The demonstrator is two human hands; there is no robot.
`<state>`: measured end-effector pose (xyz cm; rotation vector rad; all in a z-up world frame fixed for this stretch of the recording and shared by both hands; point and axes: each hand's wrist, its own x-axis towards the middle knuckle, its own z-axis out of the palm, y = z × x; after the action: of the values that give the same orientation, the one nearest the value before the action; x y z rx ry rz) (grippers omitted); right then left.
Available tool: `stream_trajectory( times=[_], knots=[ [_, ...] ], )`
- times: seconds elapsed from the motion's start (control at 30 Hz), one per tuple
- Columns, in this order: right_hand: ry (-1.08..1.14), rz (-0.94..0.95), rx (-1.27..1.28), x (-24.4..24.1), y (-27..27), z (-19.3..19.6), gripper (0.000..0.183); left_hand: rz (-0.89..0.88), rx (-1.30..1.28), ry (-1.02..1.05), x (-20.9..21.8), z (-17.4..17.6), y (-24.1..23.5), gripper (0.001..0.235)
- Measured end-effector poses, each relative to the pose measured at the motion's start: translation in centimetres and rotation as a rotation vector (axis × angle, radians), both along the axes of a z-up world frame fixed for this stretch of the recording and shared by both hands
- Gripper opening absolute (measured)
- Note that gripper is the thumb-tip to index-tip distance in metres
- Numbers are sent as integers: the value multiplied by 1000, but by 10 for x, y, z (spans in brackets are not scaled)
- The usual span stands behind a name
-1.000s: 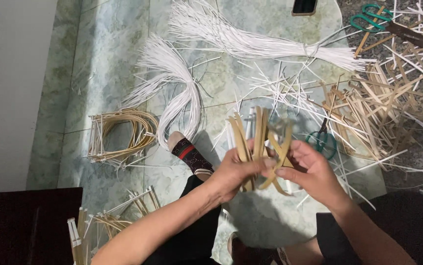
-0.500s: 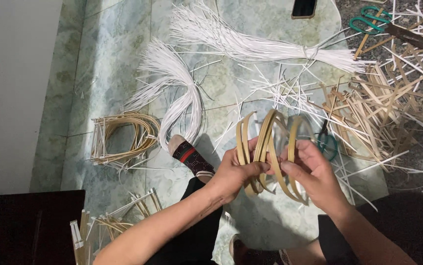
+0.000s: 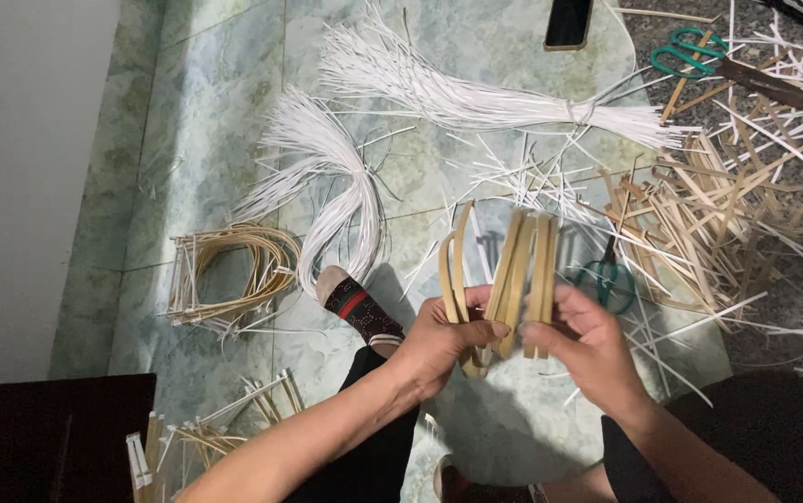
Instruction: The recorder is assembling circular or curved frames using bamboo strips, wrapping them with white plastic or paper tape to secure them.
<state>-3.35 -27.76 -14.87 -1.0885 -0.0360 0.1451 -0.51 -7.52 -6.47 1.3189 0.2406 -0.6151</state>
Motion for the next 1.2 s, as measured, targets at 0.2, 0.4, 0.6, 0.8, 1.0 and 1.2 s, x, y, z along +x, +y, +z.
stream_trajectory(
  times=[0.2,0.4,0.6,0.8,1.0,1.2],
  knots=[
    [-18,64,46,-4,5,2,37,5,-11,32,-5,5,-6,41],
    [-59,58,-48,-3,2,-8,20,15,-47,60,-5,0,-5,41],
    [-6,6,-145,0,1,-3,20,15,-80,118,-5,5,-7,49],
    [-86,0,-263,0,0,-1,21,31,-85,105,-6,1,-7,45],
    [0,15,-261,-1,0,-5,24,15,-52,78,-7,4,-8,34],
    [-43,14,-215,-1,1,-19,21,1,-17,37,-6,5,-8,35]
  ],
)
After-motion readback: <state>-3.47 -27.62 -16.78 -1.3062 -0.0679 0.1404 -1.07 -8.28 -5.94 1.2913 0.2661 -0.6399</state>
